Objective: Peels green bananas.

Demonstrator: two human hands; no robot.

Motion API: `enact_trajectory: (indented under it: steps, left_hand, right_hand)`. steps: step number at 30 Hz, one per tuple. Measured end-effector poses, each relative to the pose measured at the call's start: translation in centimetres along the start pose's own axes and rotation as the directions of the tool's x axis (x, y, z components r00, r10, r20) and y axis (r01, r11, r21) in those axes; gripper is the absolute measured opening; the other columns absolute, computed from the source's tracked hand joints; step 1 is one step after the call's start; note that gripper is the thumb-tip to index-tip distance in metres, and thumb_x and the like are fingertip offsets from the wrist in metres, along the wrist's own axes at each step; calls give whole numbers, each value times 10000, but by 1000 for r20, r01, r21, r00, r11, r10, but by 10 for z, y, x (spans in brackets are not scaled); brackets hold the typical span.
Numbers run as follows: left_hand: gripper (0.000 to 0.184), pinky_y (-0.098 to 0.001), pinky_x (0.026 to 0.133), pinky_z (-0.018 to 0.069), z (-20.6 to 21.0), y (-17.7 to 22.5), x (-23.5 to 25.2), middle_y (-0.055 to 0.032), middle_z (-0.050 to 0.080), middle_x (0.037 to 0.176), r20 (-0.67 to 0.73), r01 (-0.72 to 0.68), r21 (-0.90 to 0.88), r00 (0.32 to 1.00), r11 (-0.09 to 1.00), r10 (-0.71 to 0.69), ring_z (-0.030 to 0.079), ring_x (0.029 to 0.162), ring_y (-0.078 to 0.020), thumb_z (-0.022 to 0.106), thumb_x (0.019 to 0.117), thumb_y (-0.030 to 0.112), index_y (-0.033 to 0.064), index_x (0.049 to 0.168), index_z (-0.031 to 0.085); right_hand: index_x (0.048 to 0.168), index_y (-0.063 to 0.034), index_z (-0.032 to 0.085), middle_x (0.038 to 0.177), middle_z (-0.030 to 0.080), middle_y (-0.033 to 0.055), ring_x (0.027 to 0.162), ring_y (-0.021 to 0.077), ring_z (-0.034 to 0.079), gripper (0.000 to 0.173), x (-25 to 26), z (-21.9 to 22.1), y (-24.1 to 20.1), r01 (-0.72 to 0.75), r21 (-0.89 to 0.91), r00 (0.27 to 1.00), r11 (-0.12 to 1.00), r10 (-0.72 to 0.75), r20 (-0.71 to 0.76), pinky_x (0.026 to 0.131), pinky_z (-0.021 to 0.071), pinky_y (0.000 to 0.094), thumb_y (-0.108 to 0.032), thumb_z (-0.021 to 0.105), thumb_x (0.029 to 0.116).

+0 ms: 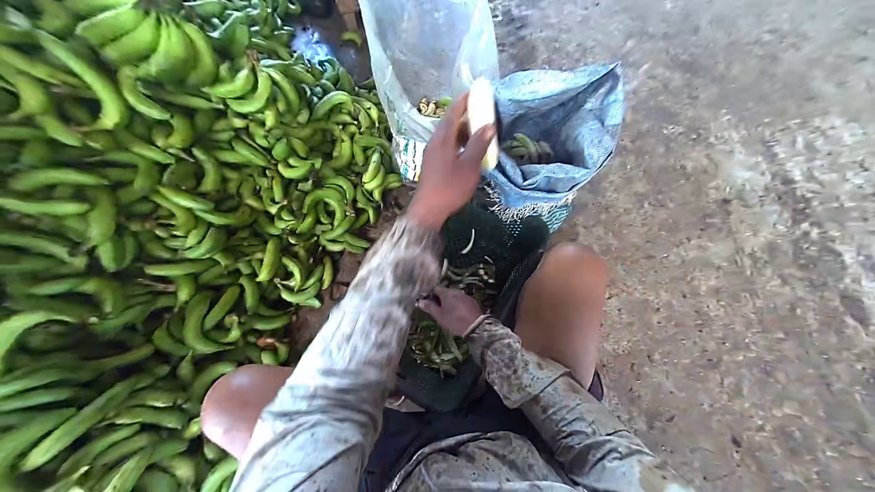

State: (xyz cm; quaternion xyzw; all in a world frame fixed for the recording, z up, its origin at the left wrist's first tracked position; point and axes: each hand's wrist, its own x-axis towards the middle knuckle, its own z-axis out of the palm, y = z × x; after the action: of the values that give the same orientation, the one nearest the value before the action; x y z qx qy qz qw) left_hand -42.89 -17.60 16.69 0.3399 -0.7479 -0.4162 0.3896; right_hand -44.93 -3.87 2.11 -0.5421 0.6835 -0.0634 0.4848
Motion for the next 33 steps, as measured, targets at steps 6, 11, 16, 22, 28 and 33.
enact_trajectory:
  steps: [6, 11, 16, 22, 28, 33]
  left_hand:
    - [348, -321, 833, 569, -89, 14, -1, -57, 702, 1023, 90, 34, 389, 993, 921, -74, 675, 892, -113, 644, 1009, 338, 59, 1214, 679]
    - [436, -369, 896, 602, -255, -109, -210, -124, 683, 1216, -453, 492, 201, 814, 847, -365, 697, 1025, -178, 505, 1073, 299, 34, 1416, 555]
    - [429, -659, 1023, 473, -201, -242, -451, -241, 652, 1276, -457, 976, 14, 198, 215, -867, 626, 1195, -418, 572, 1036, 319, 55, 1373, 602]
    - [370, -615, 1043, 477, -128, -288, -503, -173, 649, 1334, -454, 990, 92, 136, 105, -881, 616, 1244, -376, 489, 1067, 307, 107, 1329, 657]
    - [538, -683, 1070, 377, -181, -341, -439, -258, 511, 1458, -531, 933, 310, 331, 185, -780, 444, 1373, -481, 652, 918, 93, 93, 1446, 552]
    - [631, -692, 1075, 367, -201, -387, -416, -259, 493, 1483, -407, 864, 503, 211, -24, -889, 403, 1406, -490, 669, 917, 59, 78, 1514, 464]
  right_hand:
    - [1242, -28, 669, 1080, 713, 231, 1015, 400, 700, 494, -4, -6, 15, 151, 1, 959, 989, -146, -245, 903, 532, 660, -469, 556, 1050]
    - [1326, 8, 622, 1130, 680, 280, 1025, 397, 677, 529, -1, 7, 16, 209, -91, 951, 974, -224, -215, 921, 504, 628, -435, 461, 1086]
    - [1396, 30, 581, 1309, 625, 306, 1243, 409, 601, 563, 26, 43, 15, -64, -175, 997, 982, 56, -51, 1077, 419, 593, -423, 403, 1113]
    - [1336, 27, 620, 1258, 654, 287, 1203, 399, 623, 474, 49, 70, 20, -70, -307, 997, 949, 76, 8, 1057, 436, 587, -362, 549, 1074]
    - [1304, 42, 630, 1207, 666, 284, 1132, 394, 645, 448, 55, 74, 36, -73, -308, 997, 949, 81, 15, 1014, 464, 587, -332, 582, 1061]
    - [1302, 26, 643, 1195, 686, 258, 1126, 371, 661, 441, 57, 72, 41, -99, -308, 994, 946, 106, 7, 1013, 478, 570, -334, 602, 1051]
